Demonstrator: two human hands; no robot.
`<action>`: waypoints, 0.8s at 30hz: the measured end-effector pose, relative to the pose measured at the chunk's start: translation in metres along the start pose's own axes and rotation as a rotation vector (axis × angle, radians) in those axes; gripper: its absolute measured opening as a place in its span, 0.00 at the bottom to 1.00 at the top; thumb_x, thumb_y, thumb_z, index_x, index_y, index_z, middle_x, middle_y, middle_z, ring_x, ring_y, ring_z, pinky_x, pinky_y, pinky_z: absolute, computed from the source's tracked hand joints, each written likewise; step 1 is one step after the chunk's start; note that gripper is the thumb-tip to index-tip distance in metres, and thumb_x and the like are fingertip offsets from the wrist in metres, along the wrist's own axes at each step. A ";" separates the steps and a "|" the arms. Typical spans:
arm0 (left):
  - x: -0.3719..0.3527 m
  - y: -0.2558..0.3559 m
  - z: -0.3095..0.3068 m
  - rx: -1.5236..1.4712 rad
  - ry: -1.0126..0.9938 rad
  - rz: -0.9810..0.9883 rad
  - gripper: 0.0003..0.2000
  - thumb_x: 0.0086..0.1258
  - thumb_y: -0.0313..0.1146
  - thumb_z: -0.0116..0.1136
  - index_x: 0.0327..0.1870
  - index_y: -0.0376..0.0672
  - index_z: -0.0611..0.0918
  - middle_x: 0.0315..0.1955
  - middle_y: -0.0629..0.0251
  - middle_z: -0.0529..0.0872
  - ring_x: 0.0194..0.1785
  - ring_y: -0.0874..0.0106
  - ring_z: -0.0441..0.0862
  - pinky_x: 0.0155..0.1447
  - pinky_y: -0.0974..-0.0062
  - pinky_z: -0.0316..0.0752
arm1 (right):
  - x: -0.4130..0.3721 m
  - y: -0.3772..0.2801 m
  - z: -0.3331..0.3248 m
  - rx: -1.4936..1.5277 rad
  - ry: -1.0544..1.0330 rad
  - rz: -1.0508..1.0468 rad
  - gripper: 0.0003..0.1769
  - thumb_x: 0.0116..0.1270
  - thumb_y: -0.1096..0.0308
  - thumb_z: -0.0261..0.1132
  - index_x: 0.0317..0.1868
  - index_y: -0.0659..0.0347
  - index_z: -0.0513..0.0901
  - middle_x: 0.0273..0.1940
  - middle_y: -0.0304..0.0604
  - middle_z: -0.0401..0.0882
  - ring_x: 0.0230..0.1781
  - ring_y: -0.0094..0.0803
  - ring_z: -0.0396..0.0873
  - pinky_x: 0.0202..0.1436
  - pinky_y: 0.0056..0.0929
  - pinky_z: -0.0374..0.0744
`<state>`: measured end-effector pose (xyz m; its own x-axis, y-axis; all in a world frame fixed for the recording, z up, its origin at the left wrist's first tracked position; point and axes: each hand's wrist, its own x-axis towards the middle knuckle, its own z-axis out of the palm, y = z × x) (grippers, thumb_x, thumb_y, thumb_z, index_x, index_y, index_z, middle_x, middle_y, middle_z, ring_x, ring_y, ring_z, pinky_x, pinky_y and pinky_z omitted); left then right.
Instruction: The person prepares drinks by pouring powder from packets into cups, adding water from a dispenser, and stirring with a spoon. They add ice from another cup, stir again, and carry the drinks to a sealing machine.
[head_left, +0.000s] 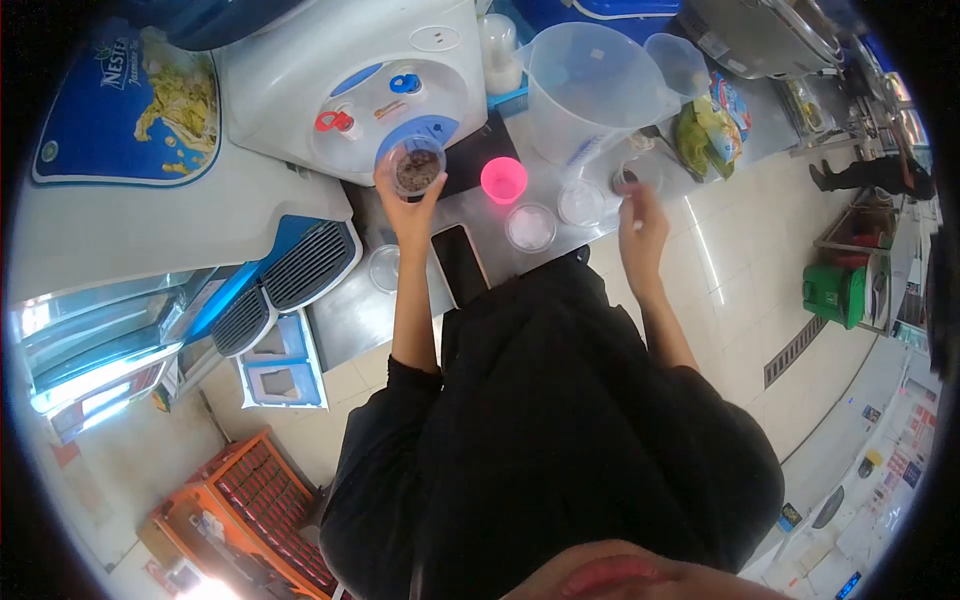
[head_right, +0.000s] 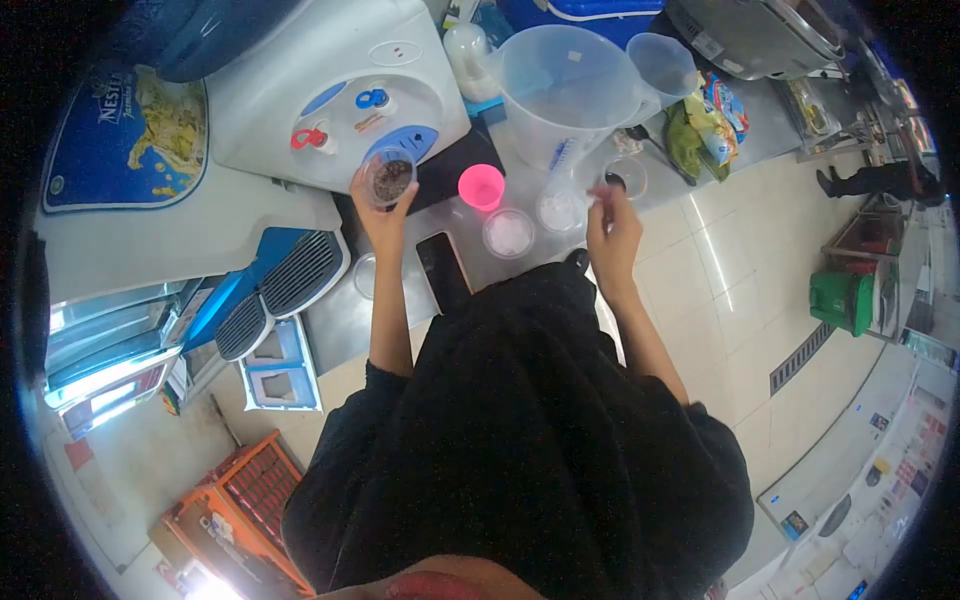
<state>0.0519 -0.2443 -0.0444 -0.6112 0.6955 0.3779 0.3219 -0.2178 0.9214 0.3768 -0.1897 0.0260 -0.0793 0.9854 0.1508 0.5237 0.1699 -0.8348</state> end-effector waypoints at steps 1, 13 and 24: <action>-0.005 0.005 -0.002 -0.002 0.010 0.028 0.42 0.52 0.26 0.79 0.69 0.37 0.67 0.64 0.54 0.73 0.67 0.63 0.72 0.72 0.64 0.67 | -0.012 0.015 0.002 -0.147 -0.147 0.154 0.17 0.64 0.76 0.65 0.54 0.65 0.79 0.41 0.45 0.83 0.43 0.34 0.83 0.42 0.27 0.80; -0.025 0.053 -0.006 -0.022 -0.131 0.039 0.45 0.50 0.24 0.79 0.70 0.38 0.64 0.65 0.55 0.74 0.68 0.63 0.73 0.73 0.64 0.67 | -0.011 0.146 0.100 0.500 -0.207 -0.018 0.49 0.49 0.69 0.80 0.71 0.63 0.64 0.67 0.49 0.67 0.71 0.42 0.65 0.74 0.41 0.65; -0.058 0.091 0.036 -0.228 -0.331 -0.051 0.47 0.47 0.28 0.82 0.70 0.38 0.65 0.64 0.56 0.74 0.69 0.63 0.72 0.73 0.64 0.67 | 0.006 -0.013 -0.008 0.389 -0.131 -0.221 0.44 0.49 0.70 0.78 0.67 0.63 0.69 0.65 0.47 0.70 0.71 0.39 0.66 0.73 0.39 0.65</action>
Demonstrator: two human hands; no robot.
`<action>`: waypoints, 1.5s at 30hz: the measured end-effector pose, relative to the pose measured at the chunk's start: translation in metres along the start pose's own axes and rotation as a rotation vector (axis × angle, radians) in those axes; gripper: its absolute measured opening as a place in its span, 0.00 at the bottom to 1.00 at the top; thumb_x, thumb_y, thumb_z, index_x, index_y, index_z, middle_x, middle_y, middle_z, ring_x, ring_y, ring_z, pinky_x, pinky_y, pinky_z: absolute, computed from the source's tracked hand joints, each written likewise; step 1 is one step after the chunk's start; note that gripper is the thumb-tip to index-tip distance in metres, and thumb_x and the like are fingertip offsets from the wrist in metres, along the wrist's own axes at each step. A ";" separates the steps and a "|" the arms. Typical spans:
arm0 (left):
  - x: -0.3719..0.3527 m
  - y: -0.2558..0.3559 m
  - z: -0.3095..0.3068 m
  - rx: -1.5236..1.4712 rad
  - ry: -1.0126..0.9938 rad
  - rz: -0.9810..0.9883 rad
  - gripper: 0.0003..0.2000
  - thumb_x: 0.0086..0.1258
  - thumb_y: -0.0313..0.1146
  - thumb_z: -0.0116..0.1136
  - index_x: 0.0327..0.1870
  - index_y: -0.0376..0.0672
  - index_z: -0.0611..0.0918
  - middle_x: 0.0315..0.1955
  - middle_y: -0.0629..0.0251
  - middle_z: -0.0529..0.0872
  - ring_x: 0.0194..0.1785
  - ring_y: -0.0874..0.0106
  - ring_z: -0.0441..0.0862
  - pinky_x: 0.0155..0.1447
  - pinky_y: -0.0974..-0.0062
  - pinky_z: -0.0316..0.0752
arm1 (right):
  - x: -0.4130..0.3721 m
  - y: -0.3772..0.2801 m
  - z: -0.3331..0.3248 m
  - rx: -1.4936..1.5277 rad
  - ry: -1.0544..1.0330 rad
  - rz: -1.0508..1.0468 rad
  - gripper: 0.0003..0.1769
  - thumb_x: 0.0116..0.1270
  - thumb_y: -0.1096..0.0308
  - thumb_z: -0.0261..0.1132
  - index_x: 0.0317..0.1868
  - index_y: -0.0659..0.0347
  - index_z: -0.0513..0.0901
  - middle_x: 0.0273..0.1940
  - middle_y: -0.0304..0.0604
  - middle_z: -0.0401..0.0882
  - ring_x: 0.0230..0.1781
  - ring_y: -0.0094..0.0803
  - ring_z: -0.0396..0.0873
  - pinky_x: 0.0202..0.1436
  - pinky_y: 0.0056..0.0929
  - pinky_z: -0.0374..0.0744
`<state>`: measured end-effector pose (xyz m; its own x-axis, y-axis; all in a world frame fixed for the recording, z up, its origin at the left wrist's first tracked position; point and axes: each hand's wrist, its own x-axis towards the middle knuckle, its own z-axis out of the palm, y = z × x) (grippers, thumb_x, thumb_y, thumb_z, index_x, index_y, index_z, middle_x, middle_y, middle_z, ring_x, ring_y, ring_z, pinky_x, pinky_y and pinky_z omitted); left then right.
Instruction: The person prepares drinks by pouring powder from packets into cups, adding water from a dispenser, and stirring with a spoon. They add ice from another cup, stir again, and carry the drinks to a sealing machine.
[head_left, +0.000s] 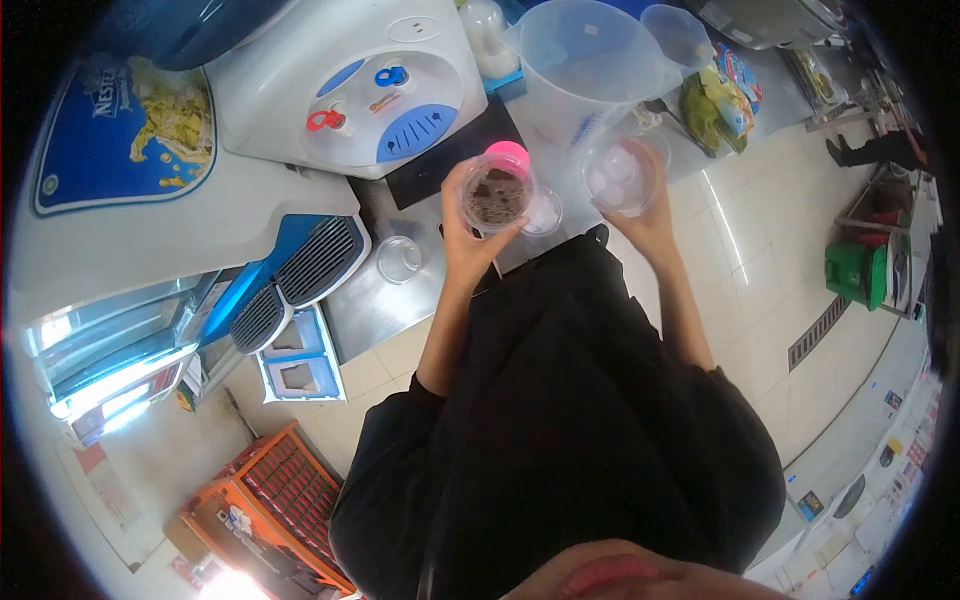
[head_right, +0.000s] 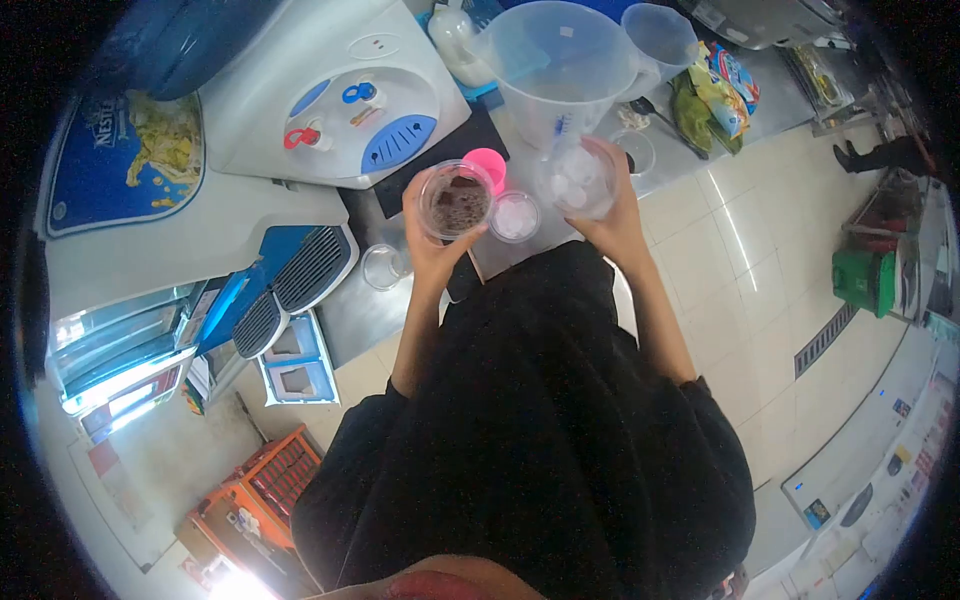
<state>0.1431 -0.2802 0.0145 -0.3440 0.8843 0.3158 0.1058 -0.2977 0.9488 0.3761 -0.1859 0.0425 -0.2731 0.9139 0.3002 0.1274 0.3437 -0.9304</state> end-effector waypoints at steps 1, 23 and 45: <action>0.001 0.006 0.008 -0.028 -0.022 0.024 0.47 0.48 0.28 0.82 0.71 0.38 0.65 0.63 0.56 0.75 0.68 0.63 0.73 0.73 0.64 0.67 | 0.012 -0.024 -0.004 -0.054 -0.064 -0.053 0.43 0.49 0.72 0.75 0.67 0.62 0.69 0.64 0.48 0.71 0.69 0.42 0.67 0.73 0.41 0.65; 0.006 0.037 0.042 -0.119 -0.173 0.009 0.46 0.51 0.27 0.80 0.71 0.36 0.63 0.65 0.53 0.72 0.70 0.62 0.71 0.74 0.62 0.65 | 0.064 -0.084 -0.008 -0.818 -0.325 -0.649 0.38 0.50 0.83 0.66 0.64 0.42 0.78 0.62 0.38 0.74 0.67 0.42 0.68 0.68 0.48 0.66; -0.007 0.024 0.018 -0.159 -0.075 -0.012 0.46 0.49 0.27 0.80 0.72 0.37 0.64 0.64 0.55 0.73 0.67 0.64 0.74 0.71 0.63 0.69 | 0.072 -0.099 0.029 -0.835 -0.229 -0.987 0.31 0.52 0.66 0.70 0.56 0.22 0.81 0.64 0.28 0.74 0.72 0.34 0.66 0.80 0.53 0.58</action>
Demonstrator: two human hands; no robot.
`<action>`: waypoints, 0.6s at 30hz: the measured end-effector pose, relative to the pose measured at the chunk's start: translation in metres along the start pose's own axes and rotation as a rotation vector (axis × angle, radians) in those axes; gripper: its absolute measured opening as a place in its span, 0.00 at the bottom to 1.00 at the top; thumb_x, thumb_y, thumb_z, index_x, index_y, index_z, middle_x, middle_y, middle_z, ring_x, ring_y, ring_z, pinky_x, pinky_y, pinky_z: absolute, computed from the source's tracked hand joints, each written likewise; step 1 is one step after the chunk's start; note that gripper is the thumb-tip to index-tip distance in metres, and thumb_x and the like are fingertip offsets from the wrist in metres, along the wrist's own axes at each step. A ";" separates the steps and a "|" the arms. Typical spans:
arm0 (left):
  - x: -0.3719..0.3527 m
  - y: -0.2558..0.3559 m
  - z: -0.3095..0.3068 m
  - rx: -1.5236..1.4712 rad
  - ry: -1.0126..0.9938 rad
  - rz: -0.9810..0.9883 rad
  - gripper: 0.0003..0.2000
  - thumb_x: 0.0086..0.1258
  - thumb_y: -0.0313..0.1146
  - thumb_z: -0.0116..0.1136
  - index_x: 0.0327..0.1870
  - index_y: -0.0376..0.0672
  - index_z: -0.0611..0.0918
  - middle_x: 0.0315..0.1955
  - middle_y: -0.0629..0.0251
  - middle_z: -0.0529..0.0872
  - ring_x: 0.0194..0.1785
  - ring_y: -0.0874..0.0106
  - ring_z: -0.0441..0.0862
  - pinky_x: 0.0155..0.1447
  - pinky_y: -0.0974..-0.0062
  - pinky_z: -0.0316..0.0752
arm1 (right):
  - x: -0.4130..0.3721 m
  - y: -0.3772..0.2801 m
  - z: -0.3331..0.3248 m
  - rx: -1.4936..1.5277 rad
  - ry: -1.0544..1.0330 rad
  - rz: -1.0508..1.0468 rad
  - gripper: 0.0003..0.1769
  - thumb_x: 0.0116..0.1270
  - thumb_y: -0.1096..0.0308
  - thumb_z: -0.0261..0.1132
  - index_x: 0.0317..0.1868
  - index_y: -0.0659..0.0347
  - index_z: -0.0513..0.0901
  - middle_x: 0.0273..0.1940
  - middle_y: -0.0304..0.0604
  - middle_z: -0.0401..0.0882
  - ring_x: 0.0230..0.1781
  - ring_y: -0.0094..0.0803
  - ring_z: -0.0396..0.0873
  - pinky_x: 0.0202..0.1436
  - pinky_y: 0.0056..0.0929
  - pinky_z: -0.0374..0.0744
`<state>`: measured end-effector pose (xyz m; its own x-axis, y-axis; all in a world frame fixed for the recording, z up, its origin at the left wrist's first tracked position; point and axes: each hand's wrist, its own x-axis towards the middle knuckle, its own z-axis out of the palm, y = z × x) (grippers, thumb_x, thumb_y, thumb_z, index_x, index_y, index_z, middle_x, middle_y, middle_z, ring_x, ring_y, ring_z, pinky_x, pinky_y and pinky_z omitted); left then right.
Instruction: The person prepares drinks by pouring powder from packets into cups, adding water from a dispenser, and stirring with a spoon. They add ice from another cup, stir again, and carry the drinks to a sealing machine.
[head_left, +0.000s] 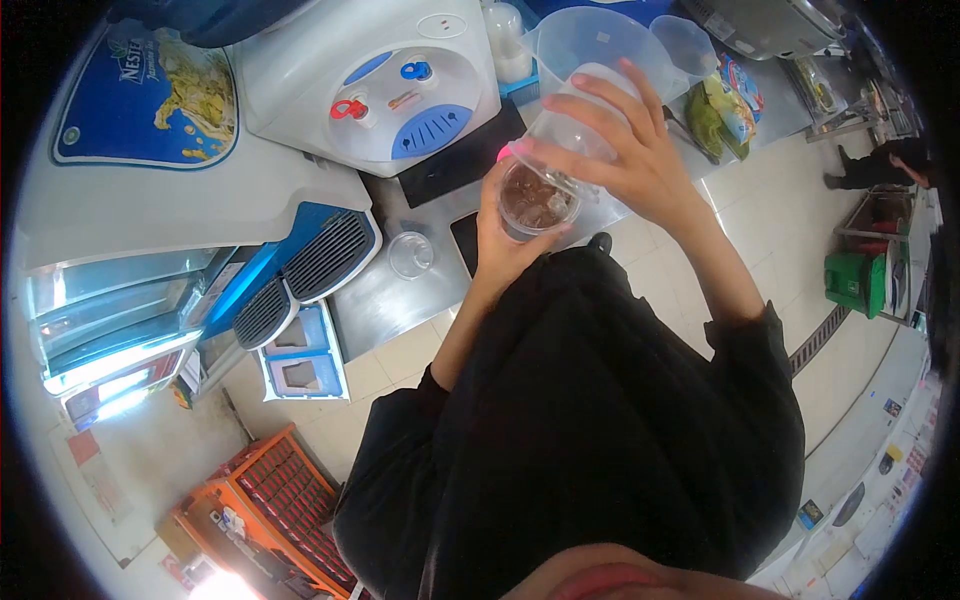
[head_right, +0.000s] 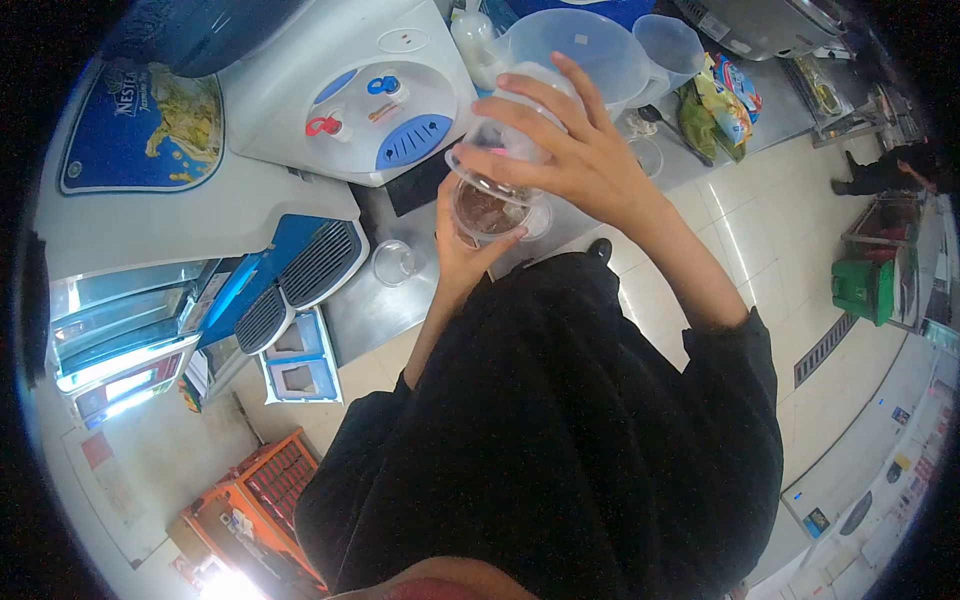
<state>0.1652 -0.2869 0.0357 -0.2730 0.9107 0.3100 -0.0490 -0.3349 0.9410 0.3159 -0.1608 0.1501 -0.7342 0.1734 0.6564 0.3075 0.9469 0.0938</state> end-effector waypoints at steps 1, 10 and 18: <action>0.000 0.000 0.000 -0.045 0.012 -0.030 0.47 0.50 0.27 0.80 0.72 0.37 0.63 0.65 0.55 0.72 0.67 0.64 0.74 0.71 0.63 0.69 | 0.002 -0.001 0.001 -0.027 0.008 -0.046 0.31 0.52 0.66 0.70 0.55 0.21 0.81 0.64 0.27 0.74 0.72 0.33 0.66 0.80 0.54 0.57; 0.001 0.001 -0.008 0.053 -0.005 0.010 0.47 0.50 0.28 0.80 0.72 0.37 0.62 0.63 0.56 0.74 0.66 0.64 0.75 0.72 0.64 0.68 | -0.001 -0.001 0.017 0.013 0.119 -0.030 0.31 0.52 0.65 0.73 0.58 0.28 0.81 0.64 0.29 0.74 0.70 0.35 0.69 0.78 0.53 0.60; -0.004 -0.001 -0.018 0.152 0.124 0.052 0.46 0.47 0.27 0.82 0.70 0.37 0.67 0.63 0.57 0.76 0.66 0.65 0.75 0.72 0.64 0.69 | -0.100 -0.002 0.069 0.797 0.269 1.004 0.45 0.49 0.68 0.80 0.68 0.57 0.68 0.65 0.47 0.73 0.69 0.46 0.70 0.69 0.48 0.70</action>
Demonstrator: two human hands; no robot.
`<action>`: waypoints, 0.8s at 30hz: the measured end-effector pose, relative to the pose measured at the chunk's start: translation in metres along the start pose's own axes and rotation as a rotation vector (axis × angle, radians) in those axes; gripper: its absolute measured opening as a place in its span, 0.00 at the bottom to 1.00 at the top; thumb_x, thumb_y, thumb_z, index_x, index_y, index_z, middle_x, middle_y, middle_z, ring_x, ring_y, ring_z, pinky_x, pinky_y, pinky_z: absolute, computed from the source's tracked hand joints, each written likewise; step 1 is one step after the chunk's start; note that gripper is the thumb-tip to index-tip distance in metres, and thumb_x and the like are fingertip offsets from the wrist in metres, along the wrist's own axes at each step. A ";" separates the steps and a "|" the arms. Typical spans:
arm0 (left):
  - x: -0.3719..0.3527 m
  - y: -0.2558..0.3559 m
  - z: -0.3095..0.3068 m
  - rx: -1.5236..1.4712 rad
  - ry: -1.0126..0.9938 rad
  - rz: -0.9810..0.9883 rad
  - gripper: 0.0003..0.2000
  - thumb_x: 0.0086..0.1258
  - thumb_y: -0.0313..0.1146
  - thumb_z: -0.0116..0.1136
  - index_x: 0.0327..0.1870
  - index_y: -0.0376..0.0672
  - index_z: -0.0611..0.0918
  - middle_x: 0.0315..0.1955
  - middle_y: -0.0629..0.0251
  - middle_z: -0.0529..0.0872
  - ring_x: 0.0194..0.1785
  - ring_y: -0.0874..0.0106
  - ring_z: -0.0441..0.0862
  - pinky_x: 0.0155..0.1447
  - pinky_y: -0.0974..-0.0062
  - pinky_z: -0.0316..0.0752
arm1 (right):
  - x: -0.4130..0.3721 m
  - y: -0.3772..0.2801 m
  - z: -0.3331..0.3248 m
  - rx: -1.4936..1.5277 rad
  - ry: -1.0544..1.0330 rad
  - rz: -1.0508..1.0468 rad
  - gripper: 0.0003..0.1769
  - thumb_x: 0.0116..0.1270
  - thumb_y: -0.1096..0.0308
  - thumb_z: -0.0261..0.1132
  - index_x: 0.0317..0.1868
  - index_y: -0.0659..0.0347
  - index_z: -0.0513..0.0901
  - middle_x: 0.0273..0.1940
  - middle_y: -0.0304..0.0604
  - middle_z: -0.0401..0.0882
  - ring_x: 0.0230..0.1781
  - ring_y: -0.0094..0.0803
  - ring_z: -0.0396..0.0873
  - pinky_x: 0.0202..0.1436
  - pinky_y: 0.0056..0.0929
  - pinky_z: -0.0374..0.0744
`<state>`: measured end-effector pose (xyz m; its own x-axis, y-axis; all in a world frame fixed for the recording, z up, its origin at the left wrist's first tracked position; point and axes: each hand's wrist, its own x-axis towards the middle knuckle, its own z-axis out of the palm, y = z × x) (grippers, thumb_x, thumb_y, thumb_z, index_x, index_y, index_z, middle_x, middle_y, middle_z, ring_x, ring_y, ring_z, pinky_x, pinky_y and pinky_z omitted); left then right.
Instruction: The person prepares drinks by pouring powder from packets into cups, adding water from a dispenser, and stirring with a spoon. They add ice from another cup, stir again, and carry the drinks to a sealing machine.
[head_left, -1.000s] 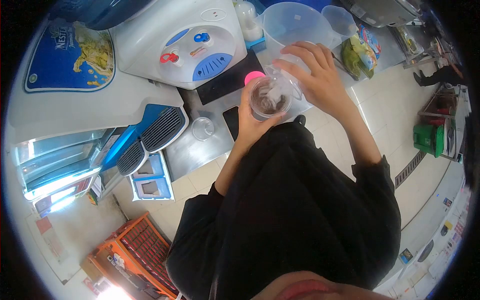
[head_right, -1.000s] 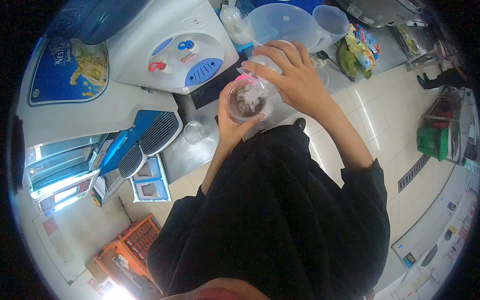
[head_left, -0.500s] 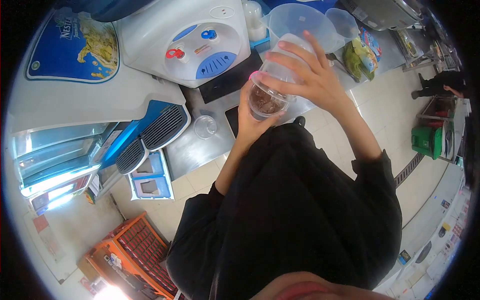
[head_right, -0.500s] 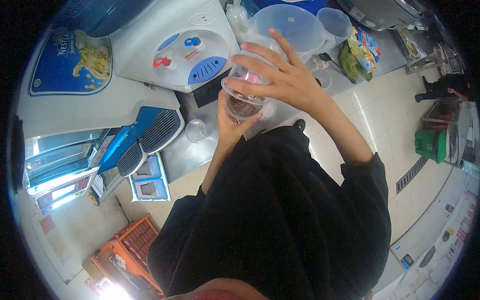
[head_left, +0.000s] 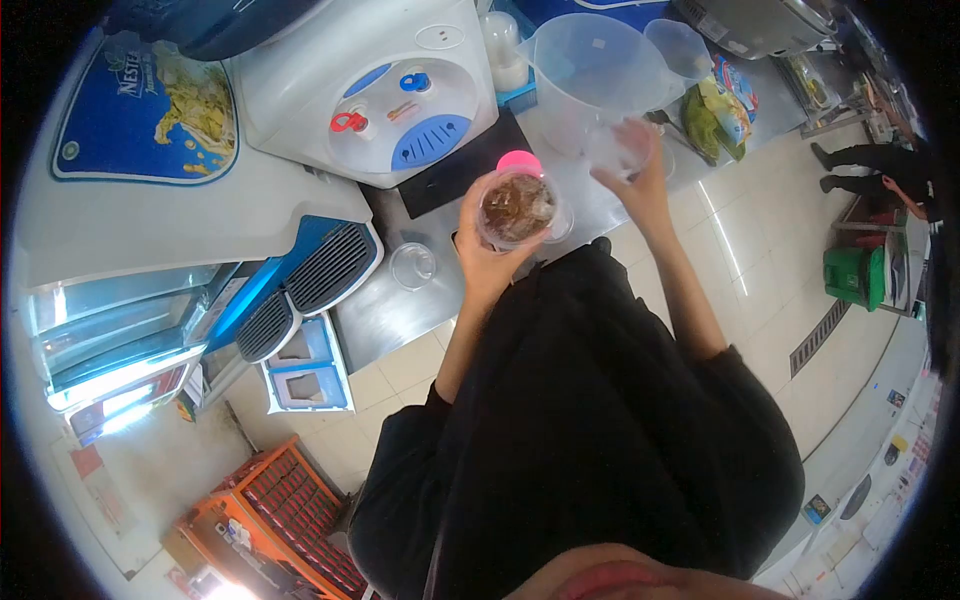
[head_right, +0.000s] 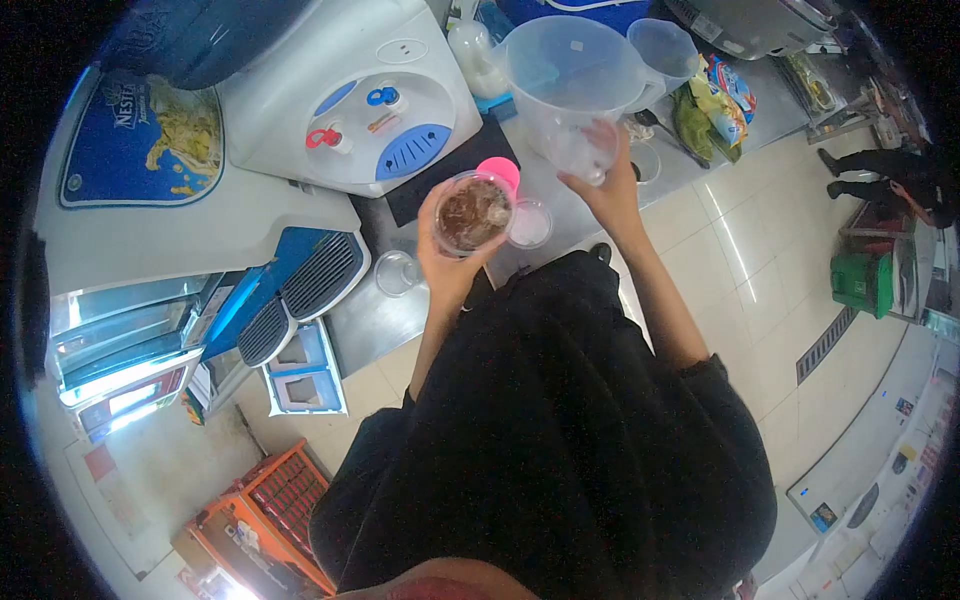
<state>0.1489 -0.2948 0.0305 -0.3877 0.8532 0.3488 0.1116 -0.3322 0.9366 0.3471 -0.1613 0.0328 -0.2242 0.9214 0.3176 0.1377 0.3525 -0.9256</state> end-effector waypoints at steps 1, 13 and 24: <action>-0.002 -0.002 -0.003 0.000 0.016 -0.027 0.46 0.46 0.26 0.82 0.70 0.37 0.67 0.63 0.57 0.76 0.66 0.65 0.75 0.72 0.64 0.69 | -0.012 0.042 -0.007 -0.049 -0.040 0.081 0.48 0.48 0.68 0.81 0.69 0.57 0.67 0.64 0.48 0.73 0.68 0.44 0.71 0.68 0.46 0.72; 0.000 0.011 0.011 0.054 0.067 -0.093 0.46 0.46 0.22 0.81 0.70 0.37 0.66 0.63 0.56 0.76 0.65 0.64 0.76 0.72 0.63 0.71 | -0.039 0.190 0.032 -0.228 -0.174 0.052 0.54 0.43 0.70 0.83 0.71 0.65 0.63 0.68 0.55 0.68 0.70 0.50 0.68 0.72 0.39 0.70; 0.006 0.012 0.067 0.168 0.063 -0.098 0.49 0.44 0.27 0.83 0.71 0.38 0.65 0.63 0.56 0.74 0.66 0.63 0.75 0.71 0.63 0.70 | -0.009 0.161 -0.150 -0.577 0.306 0.189 0.17 0.61 0.79 0.63 0.52 0.61 0.80 0.43 0.48 0.79 0.42 0.42 0.79 0.45 0.38 0.79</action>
<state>0.2093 -0.2660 0.0459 -0.4605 0.8495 0.2576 0.2191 -0.1724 0.9603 0.5161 -0.0878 -0.0879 0.1258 0.9506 0.2836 0.6594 0.1335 -0.7398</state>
